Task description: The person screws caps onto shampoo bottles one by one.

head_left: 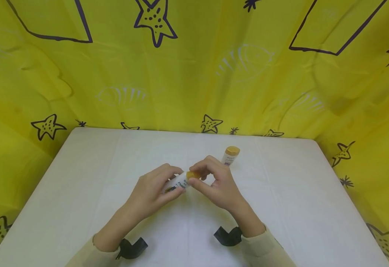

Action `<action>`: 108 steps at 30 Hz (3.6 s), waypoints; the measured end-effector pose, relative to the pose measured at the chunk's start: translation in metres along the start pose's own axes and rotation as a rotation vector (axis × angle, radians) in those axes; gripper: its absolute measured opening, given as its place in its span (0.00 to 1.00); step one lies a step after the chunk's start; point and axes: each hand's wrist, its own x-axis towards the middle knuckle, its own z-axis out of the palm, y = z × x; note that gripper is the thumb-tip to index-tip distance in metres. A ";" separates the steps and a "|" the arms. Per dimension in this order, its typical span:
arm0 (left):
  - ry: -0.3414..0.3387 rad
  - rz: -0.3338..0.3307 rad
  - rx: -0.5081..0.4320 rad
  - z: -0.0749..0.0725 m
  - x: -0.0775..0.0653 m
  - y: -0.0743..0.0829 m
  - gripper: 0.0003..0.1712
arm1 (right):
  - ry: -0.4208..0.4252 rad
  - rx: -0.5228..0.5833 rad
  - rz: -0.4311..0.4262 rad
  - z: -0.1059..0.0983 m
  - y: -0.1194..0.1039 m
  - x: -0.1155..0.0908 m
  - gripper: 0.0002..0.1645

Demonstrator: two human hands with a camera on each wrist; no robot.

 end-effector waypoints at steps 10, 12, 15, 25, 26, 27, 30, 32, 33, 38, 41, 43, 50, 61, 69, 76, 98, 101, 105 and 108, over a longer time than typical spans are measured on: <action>0.072 0.066 0.111 0.003 0.001 -0.001 0.18 | 0.002 0.011 0.029 0.002 0.000 0.001 0.14; 0.089 0.084 0.135 0.003 0.001 -0.002 0.19 | 0.005 0.010 0.037 0.002 -0.001 0.001 0.13; 0.115 0.122 0.162 0.005 0.001 -0.002 0.20 | 0.012 0.008 0.050 0.002 -0.002 0.001 0.13; 0.212 0.235 0.258 0.009 0.002 -0.003 0.21 | 0.049 0.010 0.166 0.006 -0.002 -0.001 0.14; 0.215 0.234 0.256 0.009 0.002 -0.003 0.21 | 0.051 0.012 0.170 0.006 -0.002 -0.001 0.14; 0.215 0.229 0.252 0.009 0.002 -0.003 0.21 | 0.052 0.014 0.171 0.006 -0.002 -0.001 0.14; 0.198 0.191 0.233 0.009 0.002 -0.004 0.21 | 0.050 0.029 0.169 0.005 -0.004 0.000 0.14; 0.178 0.161 0.213 0.009 0.002 -0.005 0.21 | 0.045 0.042 0.161 0.005 -0.005 0.001 0.13; 0.164 0.145 0.200 0.008 0.001 -0.005 0.21 | 0.045 0.045 0.154 0.005 -0.005 0.001 0.13; 0.075 0.093 0.098 0.007 0.002 -0.006 0.21 | 0.071 0.036 0.124 0.005 -0.002 0.001 0.13; 0.016 0.040 -0.008 0.007 0.002 -0.006 0.20 | 0.075 0.037 0.124 0.004 -0.001 0.000 0.14; 0.000 -0.003 -0.072 0.007 0.003 -0.008 0.21 | 0.067 0.046 0.135 0.005 0.000 0.000 0.16; 0.068 -0.146 -0.253 0.004 0.005 -0.018 0.21 | -0.016 0.138 0.258 0.010 0.001 0.000 0.20; 0.039 -0.345 -0.553 0.003 0.006 -0.033 0.23 | -0.112 0.276 0.414 0.029 0.013 -0.003 0.21; -0.010 -0.370 -0.542 0.003 0.015 -0.050 0.21 | -0.032 0.179 0.458 0.043 0.029 0.013 0.15; -0.020 -0.410 -0.537 -0.005 0.023 -0.072 0.21 | -0.032 0.144 0.504 0.057 0.043 0.031 0.13; -0.013 -0.435 -0.555 0.001 0.018 -0.116 0.22 | -0.069 0.140 0.602 0.082 0.069 0.047 0.14; -0.021 -0.444 -0.571 0.002 0.016 -0.118 0.24 | -0.081 0.118 0.621 0.079 0.067 0.045 0.16; -0.057 -0.455 -0.540 0.002 0.013 -0.117 0.35 | -0.093 0.088 0.605 0.064 0.056 0.034 0.19; -0.024 -0.412 -0.453 -0.009 0.006 -0.113 0.42 | -0.085 0.063 0.476 0.037 0.037 0.017 0.21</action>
